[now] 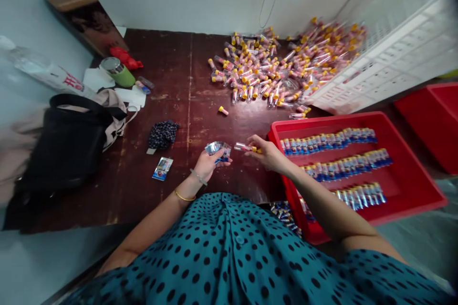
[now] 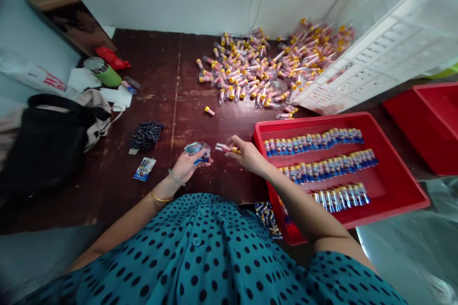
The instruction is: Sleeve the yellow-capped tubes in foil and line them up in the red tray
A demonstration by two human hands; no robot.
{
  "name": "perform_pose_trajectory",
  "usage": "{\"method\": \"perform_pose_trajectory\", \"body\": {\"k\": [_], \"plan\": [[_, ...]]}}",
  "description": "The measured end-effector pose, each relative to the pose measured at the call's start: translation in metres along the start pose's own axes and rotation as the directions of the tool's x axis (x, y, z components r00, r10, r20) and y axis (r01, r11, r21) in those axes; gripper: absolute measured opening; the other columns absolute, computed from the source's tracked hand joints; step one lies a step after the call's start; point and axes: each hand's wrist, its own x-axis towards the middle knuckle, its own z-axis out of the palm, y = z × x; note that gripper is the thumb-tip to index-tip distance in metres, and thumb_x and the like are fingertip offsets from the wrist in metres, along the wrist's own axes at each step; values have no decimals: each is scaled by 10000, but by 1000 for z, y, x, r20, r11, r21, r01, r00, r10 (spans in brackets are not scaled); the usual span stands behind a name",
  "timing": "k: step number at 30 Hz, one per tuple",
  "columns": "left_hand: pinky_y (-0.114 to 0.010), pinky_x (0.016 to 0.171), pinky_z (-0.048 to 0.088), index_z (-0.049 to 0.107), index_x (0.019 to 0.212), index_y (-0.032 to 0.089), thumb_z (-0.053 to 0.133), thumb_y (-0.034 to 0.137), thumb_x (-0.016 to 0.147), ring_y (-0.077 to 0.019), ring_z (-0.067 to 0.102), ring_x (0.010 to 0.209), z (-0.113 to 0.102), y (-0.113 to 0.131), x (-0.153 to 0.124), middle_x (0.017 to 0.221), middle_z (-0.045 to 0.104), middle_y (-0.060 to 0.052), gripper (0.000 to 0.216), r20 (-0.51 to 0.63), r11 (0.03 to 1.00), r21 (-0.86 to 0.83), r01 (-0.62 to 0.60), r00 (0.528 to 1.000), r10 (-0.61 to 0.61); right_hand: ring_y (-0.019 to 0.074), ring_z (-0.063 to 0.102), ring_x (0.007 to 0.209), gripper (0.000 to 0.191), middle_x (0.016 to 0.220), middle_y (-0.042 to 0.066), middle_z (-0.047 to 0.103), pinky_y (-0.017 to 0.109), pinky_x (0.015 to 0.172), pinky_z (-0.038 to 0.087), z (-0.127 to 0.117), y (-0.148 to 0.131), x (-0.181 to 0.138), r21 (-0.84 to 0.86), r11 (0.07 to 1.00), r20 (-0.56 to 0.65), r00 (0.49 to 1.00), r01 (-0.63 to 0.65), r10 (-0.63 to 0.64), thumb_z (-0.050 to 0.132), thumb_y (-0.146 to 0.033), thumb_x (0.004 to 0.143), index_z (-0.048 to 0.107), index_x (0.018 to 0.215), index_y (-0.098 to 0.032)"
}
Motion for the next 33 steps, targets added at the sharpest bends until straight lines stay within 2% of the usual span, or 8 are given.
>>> {"method": "perform_pose_trajectory", "body": {"k": [5,10,14,17,19,23,27,33], "plan": [[-257,494,565,717,819,114,824,354,662,-174,685,612,11,-3,-8,748,717,-50,307,-22,991,86,-107,994,109,175,580,952,165,1014,60,579,318,894,459,3,-14,-2,-76,979,-56,979,191,-195,535,-194,889,699,900,-188],[-310,511,595,727,874,134,816,381,662,-178,665,621,22,-2,-11,766,721,-34,337,33,974,192,-123,992,119,158,568,894,96,1004,65,545,295,826,483,18,-28,4,-62,961,-86,957,271,-276,601,-249,881,648,856,-168],[-299,508,571,735,837,129,806,395,672,-163,640,585,20,2,-9,738,702,-30,320,122,944,317,-88,991,52,153,565,887,117,971,63,546,298,842,477,10,-31,6,-33,959,-65,957,281,-283,576,-235,896,630,828,-157],[-227,475,478,717,698,131,813,367,668,-101,546,506,16,3,-4,636,649,-1,257,137,920,374,-117,988,70,139,576,860,135,969,60,592,281,801,486,-8,-28,5,90,974,-92,975,208,-200,562,-243,902,651,960,-161],[-201,451,398,677,606,135,830,340,648,-71,472,475,14,3,-2,564,586,26,259,136,915,378,-138,986,92,104,562,713,206,922,39,635,226,635,473,-22,-26,3,263,960,-129,990,93,-60,581,-281,897,625,1069,-176],[-208,481,363,662,594,141,855,300,612,-74,454,504,18,4,0,559,554,37,251,193,932,340,-123,979,59,49,408,450,303,629,-52,569,163,393,298,-39,-23,-2,563,824,-108,981,-72,160,681,-389,841,603,1051,-185],[-222,510,353,668,616,146,849,277,625,-76,446,514,26,8,-1,579,562,36,224,249,931,346,-119,968,31,43,410,425,311,548,-80,502,146,372,288,-41,-29,-6,658,746,-48,983,-104,179,711,-407,820,610,1020,-191],[-244,574,379,678,608,158,856,291,623,-93,471,549,28,8,-2,581,556,38,223,286,929,343,-141,957,40,33,434,454,324,654,-53,584,154,385,309,-38,-36,-9,560,827,-96,986,-58,134,738,-394,795,612,989,-166]]}}
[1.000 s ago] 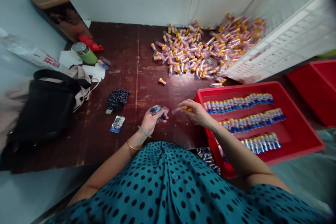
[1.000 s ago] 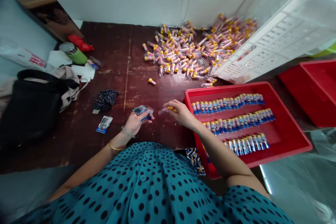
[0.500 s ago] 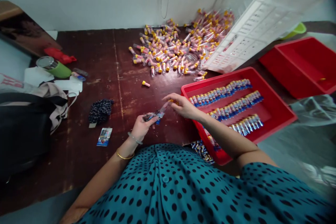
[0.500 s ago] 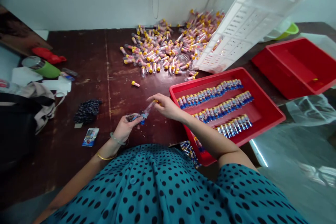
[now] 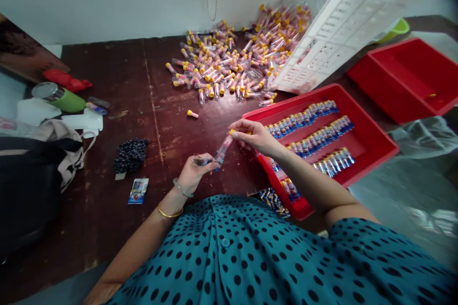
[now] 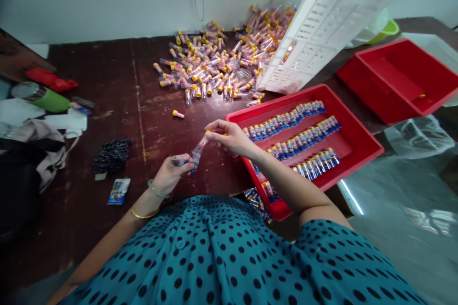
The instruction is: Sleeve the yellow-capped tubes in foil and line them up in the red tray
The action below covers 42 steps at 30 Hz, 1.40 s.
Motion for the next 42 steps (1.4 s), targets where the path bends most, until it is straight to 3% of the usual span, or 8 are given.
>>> {"method": "perform_pose_trajectory", "body": {"k": [5,8,14,29,34,38,40,42], "plan": [[-267,620,432,670,598,152,842,354,652,-127,551,609,5,-5,1,621,607,4,271,68,999,-37,19,998,-16,59,516,586,291,782,-13,648,171,501,388,-1,10,-7,-63,995,-37,997,72,-75,746,-369,787,579,915,-169],[-275,651,474,727,802,144,827,337,686,-150,615,658,15,-5,1,709,688,-25,247,56,998,-13,55,997,-54,88,567,676,263,836,8,665,203,604,445,1,18,-15,-112,986,-39,990,127,-132,738,-369,795,573,827,-166],[-278,636,521,697,981,142,805,347,720,-175,674,713,38,1,-4,803,727,-52,349,130,929,-243,278,959,-253,137,643,759,218,854,23,685,273,736,520,17,35,-43,-99,989,-101,988,110,-120,695,-363,840,636,905,-163],[-265,630,520,713,977,150,829,313,696,-135,647,664,68,4,0,841,721,-30,345,153,921,-267,284,956,-250,169,653,853,201,998,47,695,304,786,553,9,46,-67,5,993,-183,976,118,-115,733,-375,795,696,848,-184],[-267,676,540,711,1025,167,823,391,693,-145,658,729,77,4,7,871,731,-34,417,120,920,-270,286,957,-262,84,583,599,215,1033,46,686,231,570,507,2,41,-69,74,995,-174,983,73,-59,740,-370,789,668,837,-174],[-292,677,563,716,979,141,775,452,728,-192,679,785,78,5,14,859,730,-69,404,104,936,-201,289,956,-273,52,484,499,222,968,35,684,198,462,399,-72,23,-74,-88,991,-358,925,103,-128,678,-377,843,624,943,-187],[-279,596,558,712,936,146,765,455,735,-210,682,773,74,4,17,827,724,-70,372,82,946,-133,294,955,-285,75,521,574,275,988,38,679,200,513,415,-142,9,-86,-306,950,-533,818,54,-218,673,-333,851,587,1081,-207],[-248,489,517,709,955,158,760,467,736,-217,680,742,69,-1,20,832,725,-72,382,83,951,-37,306,950,-302,105,572,732,354,1111,71,660,210,612,442,-212,-6,-109,-490,844,-708,664,-216,-241,694,-242,838,561,1163,-202]]}}
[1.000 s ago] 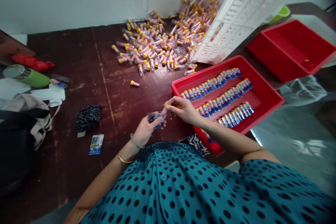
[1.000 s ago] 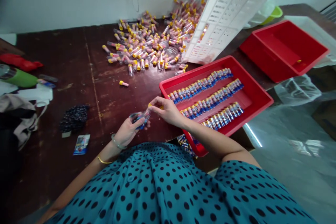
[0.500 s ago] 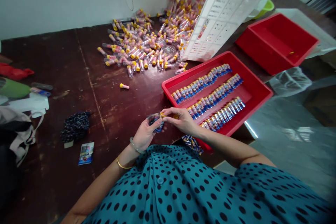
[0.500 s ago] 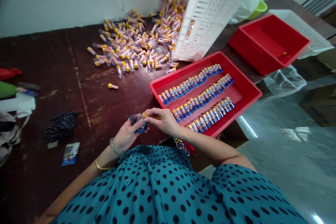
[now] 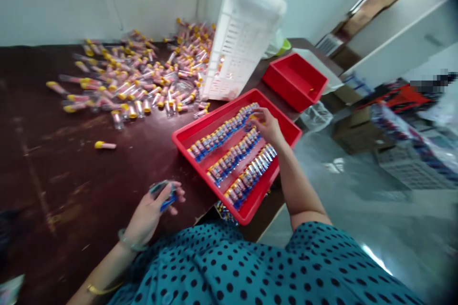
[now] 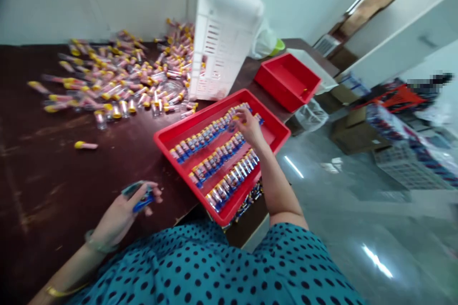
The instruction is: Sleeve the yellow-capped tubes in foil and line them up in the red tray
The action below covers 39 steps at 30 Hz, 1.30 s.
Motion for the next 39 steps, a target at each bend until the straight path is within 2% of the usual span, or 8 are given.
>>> {"method": "perform_pose_trajectory", "body": {"k": [4,11,17,22,26,31,36,39], "plan": [[-294,626,581,721,1007,174,796,459,694,-228,689,816,-8,-7,4,891,745,-78,430,45,997,25,71,996,-72,170,609,948,254,1107,113,648,295,801,502,-79,43,28,-283,917,-112,959,-281,259,656,-220,894,603,1119,-116],[-257,541,548,735,856,161,847,395,637,-223,687,753,-10,-11,8,783,735,-74,339,57,996,60,66,996,-69,144,609,692,206,780,69,647,279,665,515,-81,59,12,-229,880,-87,909,-416,407,608,-289,921,632,890,-87],[-321,691,595,724,870,133,825,403,668,-203,700,756,9,-3,10,761,726,-54,352,59,992,-125,-32,997,40,106,570,605,121,687,-13,600,220,593,468,9,10,0,33,946,278,912,-322,301,593,-273,849,592,900,-164],[-284,568,572,664,772,136,889,315,571,-185,696,642,15,-5,11,733,718,-23,350,-157,966,-195,-170,978,140,114,584,709,233,802,9,617,237,653,476,119,-61,-66,333,907,830,536,-258,-152,629,-384,852,600,923,-164],[-297,660,592,641,769,162,893,303,559,-142,665,660,7,-4,6,710,674,34,358,-255,935,-233,-267,945,207,89,467,608,266,691,-38,533,203,549,378,165,-89,-98,331,937,784,584,-111,-208,639,-428,858,561,841,-175],[-294,567,565,690,850,139,817,364,678,-157,637,607,-16,-2,1,678,674,-13,310,-42,987,-88,-138,990,134,88,429,586,129,667,-51,479,206,534,364,174,-92,-92,302,953,760,607,-13,-232,583,-298,875,554,847,-176],[-233,503,458,704,700,132,794,358,711,-124,570,549,-31,-9,2,608,651,-27,243,4,987,-17,-157,988,157,133,603,806,180,819,5,619,276,764,496,159,-85,-73,436,868,782,578,-239,-234,581,-258,871,592,1030,-175],[-222,489,398,694,640,147,843,305,643,-116,547,542,-33,-13,4,578,622,-8,217,-26,986,-54,-160,987,159,133,641,829,242,879,20,670,300,833,511,152,-80,-63,561,744,681,713,-362,-167,675,-313,834,626,1029,-178]]}}
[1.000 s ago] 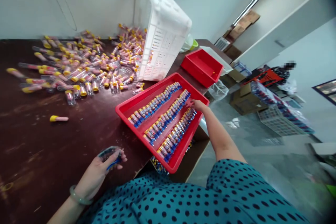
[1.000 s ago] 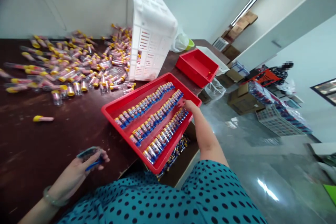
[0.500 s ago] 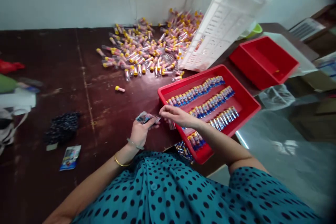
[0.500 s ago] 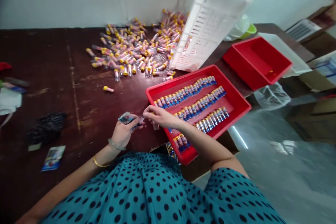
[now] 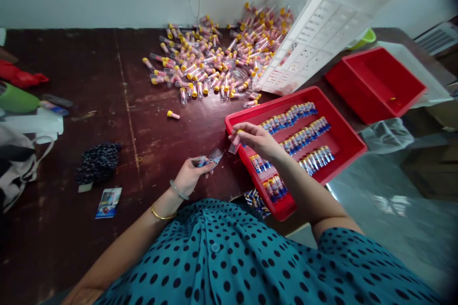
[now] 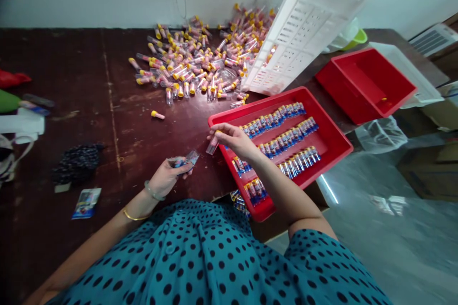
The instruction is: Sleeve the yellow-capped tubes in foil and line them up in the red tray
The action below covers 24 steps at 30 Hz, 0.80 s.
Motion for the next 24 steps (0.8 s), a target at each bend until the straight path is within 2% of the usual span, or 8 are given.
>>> {"method": "perform_pose_trajectory", "body": {"k": [2,4,9,14,18,21,24], "plan": [[-227,496,381,692,623,152,859,285,614,-117,537,545,0,-1,0,568,611,-3,214,8,1000,-11,9,1000,-9,106,633,778,289,966,27,687,267,785,520,-3,-1,0,77,997,-127,992,24,-14,749,-328,774,659,1006,-181],[-236,517,379,696,617,153,854,286,623,-116,524,551,2,0,0,580,613,-6,206,32,1000,7,-2,999,2,91,619,748,324,1006,28,695,238,726,521,-1,-3,-2,118,993,-183,983,16,6,789,-352,733,682,993,-191],[-249,556,369,701,608,156,828,294,673,-106,487,550,6,4,-2,588,599,7,198,78,992,99,-79,994,71,97,629,749,332,1033,33,708,243,708,534,15,-2,-4,140,990,-154,988,15,7,794,-378,730,688,996,-210],[-255,629,409,693,598,149,810,315,698,-116,520,587,11,7,-5,593,619,3,226,111,992,102,-79,992,68,119,663,735,353,981,26,716,252,682,536,25,8,-5,48,997,-133,989,66,-59,791,-393,739,655,1004,-203],[-274,665,469,737,821,146,791,353,718,-152,600,661,21,7,-9,710,695,-20,237,61,996,82,-30,998,25,129,661,776,337,955,12,700,266,729,543,34,20,-13,-60,983,-184,966,172,-180,792,-372,745,566,943,-219],[-290,694,501,720,954,159,785,351,730,-169,643,720,30,11,-15,802,716,-26,302,36,999,-32,29,999,-28,133,664,822,247,1007,33,689,271,773,540,40,30,-25,-177,963,-209,949,201,-237,742,-355,802,568,886,-202],[-288,668,507,718,957,149,790,364,724,-182,661,732,37,15,-21,819,718,-44,325,79,984,-120,128,990,-119,162,669,945,216,1064,50,692,302,870,527,45,40,-39,-237,948,-212,941,212,-264,717,-328,831,609,969,-200]]}}
